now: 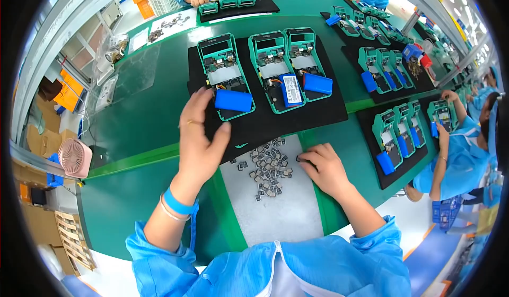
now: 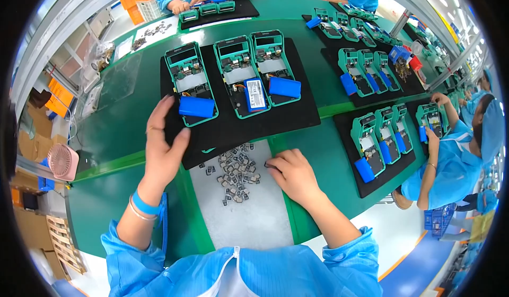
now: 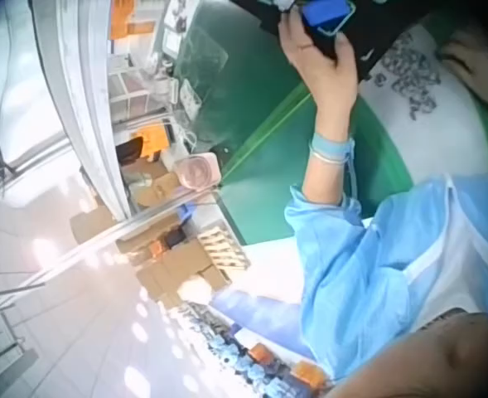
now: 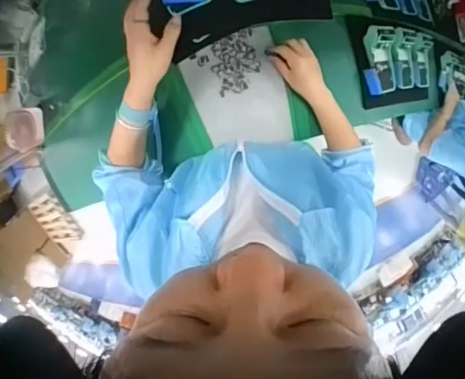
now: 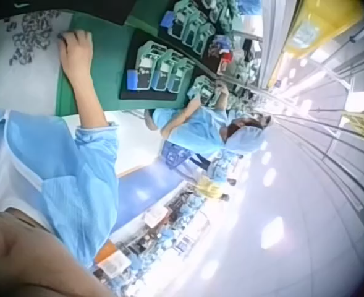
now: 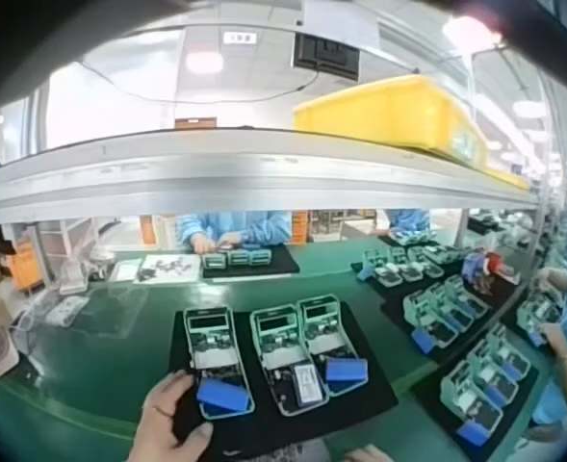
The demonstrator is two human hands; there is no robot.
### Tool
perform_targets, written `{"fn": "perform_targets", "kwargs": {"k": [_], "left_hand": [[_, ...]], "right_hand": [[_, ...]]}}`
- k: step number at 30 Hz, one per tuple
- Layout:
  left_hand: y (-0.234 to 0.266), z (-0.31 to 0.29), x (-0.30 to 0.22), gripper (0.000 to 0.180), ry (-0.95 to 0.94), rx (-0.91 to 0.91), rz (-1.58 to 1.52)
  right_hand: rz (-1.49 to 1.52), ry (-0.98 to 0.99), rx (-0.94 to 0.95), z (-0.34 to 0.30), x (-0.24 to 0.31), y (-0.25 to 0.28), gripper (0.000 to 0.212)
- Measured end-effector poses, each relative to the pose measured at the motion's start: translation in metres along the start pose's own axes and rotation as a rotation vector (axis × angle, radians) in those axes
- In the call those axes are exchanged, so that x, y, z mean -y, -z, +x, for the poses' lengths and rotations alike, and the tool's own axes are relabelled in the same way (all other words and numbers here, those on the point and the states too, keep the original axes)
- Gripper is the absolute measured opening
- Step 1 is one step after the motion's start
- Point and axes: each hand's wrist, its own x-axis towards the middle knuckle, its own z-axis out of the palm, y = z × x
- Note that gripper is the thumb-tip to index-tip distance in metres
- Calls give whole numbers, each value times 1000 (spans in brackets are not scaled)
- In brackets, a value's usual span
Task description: The person assembles electronic devices by hand, placing batteries and circuit boards into plastic housings on a production line.
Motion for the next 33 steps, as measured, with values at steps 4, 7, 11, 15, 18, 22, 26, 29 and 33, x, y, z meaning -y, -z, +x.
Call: {"fn": "perform_targets", "kwargs": {"k": [4, 7, 11, 15, 18, 22, 26, 29, 33], "left_hand": [[-30, 26, 2, 64, -77, 143, 226], [-37, 37, 7, 48, -112, 139, 272], [-35, 42, 9, 37, -114, 71, 118], [-30, 57, 20, 29, 161, -220, -249], [-19, 75, 49, 29, 326, -405, -461], [-18, 70, 61, 36, 267, -442, -288], [-30, 44, 31, 40, -75, -353, 120], [-28, 27, 8, 45, -165, 16, 375], [-27, 28, 9, 40, -219, 14, 432]], "right_hand": [[-39, 13, 76, 7, 0, 0, 15], [-74, 25, 95, 16, -1, -2, 13], [64, -21, 205, 24, -6, -1, 11], [-93, 138, 169, 31, -2, 0, 12], [-297, 340, 242, 35, 4, 2, 10], [-546, 444, 414, 39, 17, 0, 8], [-603, 506, 474, 45, 24, 2, 6], [-620, 523, 511, 50, 28, 4, 5], [-626, 521, 575, 65, 36, 13, 6]]}}
